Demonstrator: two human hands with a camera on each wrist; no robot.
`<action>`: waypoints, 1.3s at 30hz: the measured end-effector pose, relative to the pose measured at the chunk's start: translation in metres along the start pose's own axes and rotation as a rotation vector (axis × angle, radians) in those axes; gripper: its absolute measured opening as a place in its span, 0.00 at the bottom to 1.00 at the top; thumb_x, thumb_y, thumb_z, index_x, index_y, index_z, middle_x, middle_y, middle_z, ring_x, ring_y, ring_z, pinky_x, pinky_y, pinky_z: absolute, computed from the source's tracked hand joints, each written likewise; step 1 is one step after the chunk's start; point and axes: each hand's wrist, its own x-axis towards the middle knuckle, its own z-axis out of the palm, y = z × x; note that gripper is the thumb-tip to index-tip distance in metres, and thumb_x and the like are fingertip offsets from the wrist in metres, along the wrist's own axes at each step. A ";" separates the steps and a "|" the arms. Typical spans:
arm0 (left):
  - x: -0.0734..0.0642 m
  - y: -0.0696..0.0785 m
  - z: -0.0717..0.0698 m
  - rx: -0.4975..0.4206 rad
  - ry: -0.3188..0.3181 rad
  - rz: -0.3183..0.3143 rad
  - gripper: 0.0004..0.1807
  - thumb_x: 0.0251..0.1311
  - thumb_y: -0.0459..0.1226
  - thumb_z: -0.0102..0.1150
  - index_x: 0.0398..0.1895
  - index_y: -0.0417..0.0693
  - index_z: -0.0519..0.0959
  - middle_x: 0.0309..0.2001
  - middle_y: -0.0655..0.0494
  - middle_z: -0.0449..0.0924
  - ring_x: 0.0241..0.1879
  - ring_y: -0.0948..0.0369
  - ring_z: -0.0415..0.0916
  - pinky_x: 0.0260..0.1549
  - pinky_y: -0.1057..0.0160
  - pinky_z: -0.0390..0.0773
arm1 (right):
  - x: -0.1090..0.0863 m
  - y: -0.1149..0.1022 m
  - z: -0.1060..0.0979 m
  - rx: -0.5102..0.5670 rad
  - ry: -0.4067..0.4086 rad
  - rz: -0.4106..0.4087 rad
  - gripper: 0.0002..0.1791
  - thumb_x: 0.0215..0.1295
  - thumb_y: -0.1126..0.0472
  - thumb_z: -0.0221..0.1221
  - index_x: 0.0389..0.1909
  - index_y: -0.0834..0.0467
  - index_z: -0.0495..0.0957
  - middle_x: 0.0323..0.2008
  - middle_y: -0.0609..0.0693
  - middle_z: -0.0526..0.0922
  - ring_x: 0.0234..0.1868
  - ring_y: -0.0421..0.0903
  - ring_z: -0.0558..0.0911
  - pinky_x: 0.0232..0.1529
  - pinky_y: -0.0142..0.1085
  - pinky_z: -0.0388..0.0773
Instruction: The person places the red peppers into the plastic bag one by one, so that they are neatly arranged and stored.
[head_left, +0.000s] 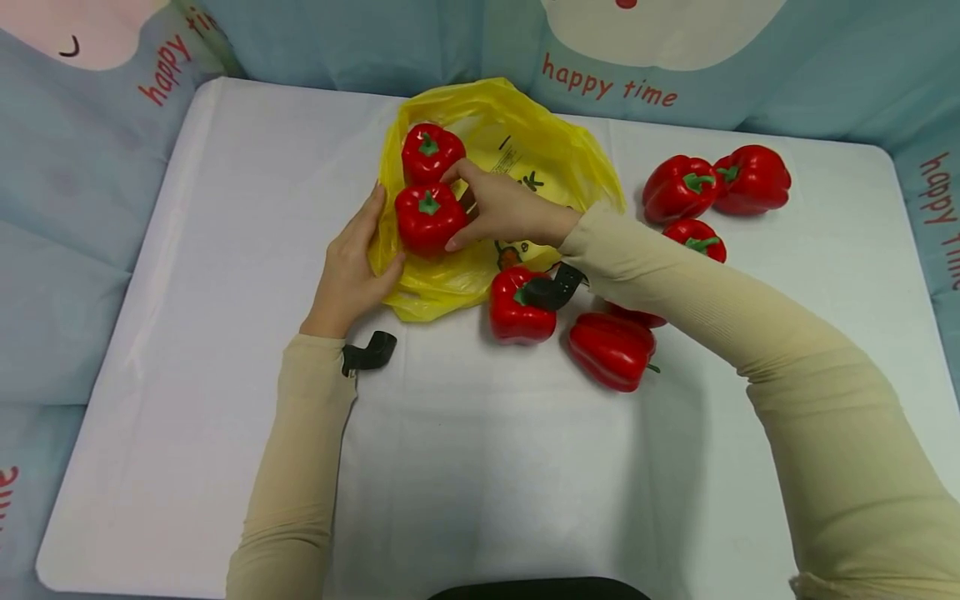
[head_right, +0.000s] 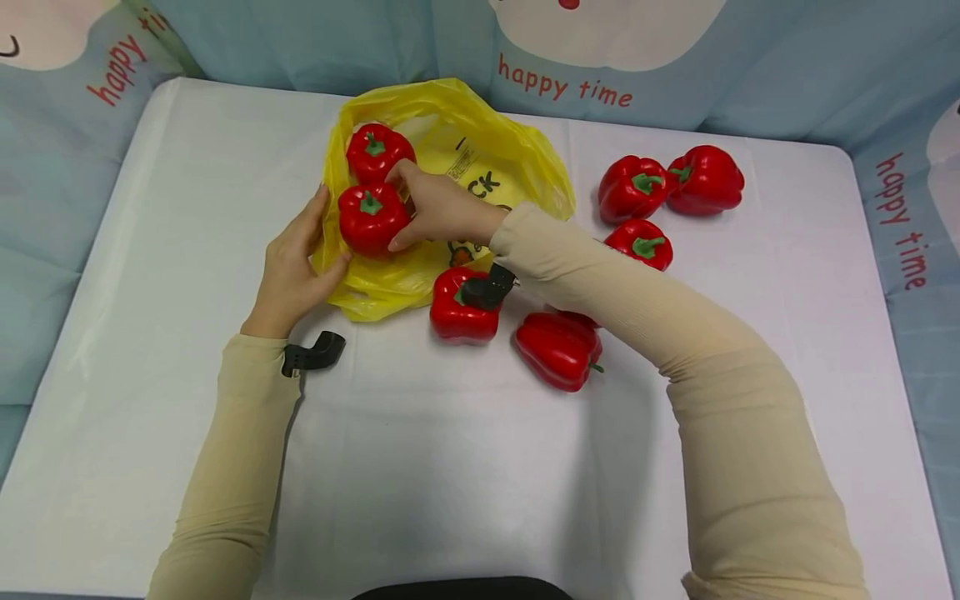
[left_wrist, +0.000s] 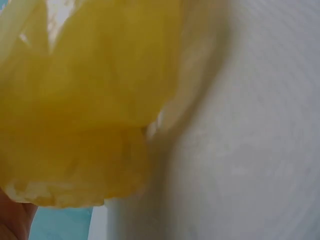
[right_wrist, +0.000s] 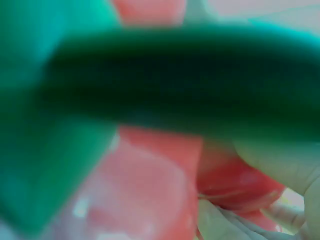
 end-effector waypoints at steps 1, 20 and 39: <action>0.000 0.000 0.000 -0.004 -0.007 -0.005 0.40 0.54 0.29 0.61 0.70 0.36 0.56 0.69 0.44 0.58 0.67 0.52 0.58 0.66 0.61 0.58 | 0.001 0.000 0.001 0.001 0.004 0.002 0.38 0.55 0.60 0.68 0.62 0.61 0.57 0.52 0.56 0.75 0.50 0.48 0.76 0.47 0.33 0.78; 0.002 0.005 -0.001 0.050 -0.056 -0.118 0.50 0.49 0.41 0.71 0.73 0.42 0.52 0.72 0.51 0.54 0.69 0.58 0.53 0.65 0.62 0.59 | -0.001 -0.001 0.001 0.075 -0.142 0.092 0.38 0.59 0.60 0.64 0.66 0.62 0.56 0.65 0.52 0.65 0.61 0.46 0.70 0.56 0.34 0.72; 0.002 0.004 -0.004 0.007 -0.051 -0.104 0.51 0.47 0.39 0.73 0.73 0.42 0.53 0.72 0.51 0.55 0.69 0.60 0.53 0.65 0.64 0.58 | 0.000 0.003 -0.010 0.024 -0.183 0.177 0.37 0.62 0.55 0.62 0.68 0.64 0.58 0.60 0.55 0.73 0.59 0.46 0.72 0.56 0.35 0.73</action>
